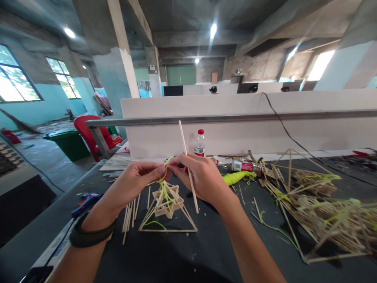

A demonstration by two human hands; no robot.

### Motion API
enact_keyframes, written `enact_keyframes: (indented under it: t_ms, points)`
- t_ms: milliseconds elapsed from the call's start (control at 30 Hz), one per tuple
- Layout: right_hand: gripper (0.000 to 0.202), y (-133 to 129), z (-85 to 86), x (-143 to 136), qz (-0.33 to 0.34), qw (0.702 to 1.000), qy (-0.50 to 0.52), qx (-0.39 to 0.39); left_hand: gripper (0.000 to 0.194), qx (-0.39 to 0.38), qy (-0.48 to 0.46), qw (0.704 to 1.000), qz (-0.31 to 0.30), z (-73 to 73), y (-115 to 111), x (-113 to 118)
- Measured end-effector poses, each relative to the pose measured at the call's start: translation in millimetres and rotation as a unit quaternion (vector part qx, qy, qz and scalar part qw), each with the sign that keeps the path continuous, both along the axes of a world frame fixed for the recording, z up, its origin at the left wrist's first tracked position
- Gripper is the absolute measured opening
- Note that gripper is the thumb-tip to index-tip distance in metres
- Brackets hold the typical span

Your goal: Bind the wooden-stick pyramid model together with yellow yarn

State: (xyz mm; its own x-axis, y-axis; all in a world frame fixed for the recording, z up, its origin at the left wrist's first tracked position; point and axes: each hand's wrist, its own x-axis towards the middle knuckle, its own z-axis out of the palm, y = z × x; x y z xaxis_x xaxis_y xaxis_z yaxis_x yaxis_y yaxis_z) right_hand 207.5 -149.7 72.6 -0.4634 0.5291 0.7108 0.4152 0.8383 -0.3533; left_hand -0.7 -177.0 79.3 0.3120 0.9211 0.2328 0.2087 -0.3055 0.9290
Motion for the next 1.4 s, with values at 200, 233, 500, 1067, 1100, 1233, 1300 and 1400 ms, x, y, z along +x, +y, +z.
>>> enact_keyframes:
  t_ms: [200, 233, 500, 1067, 1100, 1233, 1300, 1400]
  points:
    - [0.011, -2.8, -0.6, -2.1, -0.048, 0.999, 0.013, 0.018, 0.022, -0.02, -0.057, 0.998, -0.006, 0.1, -0.2, 5.2]
    - [0.011, -3.1, -0.6, -2.4, -0.052, 0.998, 0.015, 0.021, 0.021, -0.021, -0.067, 0.997, -0.011, -0.5, 0.1, 6.1]
    - [0.008, -2.6, -2.1, -4.1, -0.064, 0.996, 0.032, 0.046, 0.022, -0.052, -0.091, 0.994, -0.043, -3.1, -1.4, 11.1]
    - [0.018, -6.9, 3.6, 4.5, -0.045, 0.996, -0.066, 0.035, 0.029, -0.072, -0.088, 0.993, -0.026, -3.8, 0.1, 10.9]
    - [0.019, -7.4, 3.5, 4.8, -0.049, 0.995, -0.073, 0.04, 0.029, -0.078, -0.09, 0.992, -0.027, -4.4, 0.2, 11.0]
    - [0.02, -10.3, 3.7, 3.6, -0.065, 0.992, -0.097, 0.053, 0.029, -0.096, -0.088, 0.991, -0.033, -4.1, -0.4, 11.7]
    - [0.019, -11.4, 4.1, 2.5, -0.071, 0.991, -0.095, 0.054, 0.029, -0.1, -0.084, 0.991, -0.029, -2.5, -1.3, 11.9]
    - [0.017, -11.7, 4.5, 1.9, -0.07, 0.993, -0.078, 0.049, 0.03, -0.084, -0.06, 0.995, 0.0, -0.4, -2.7, 10.8]
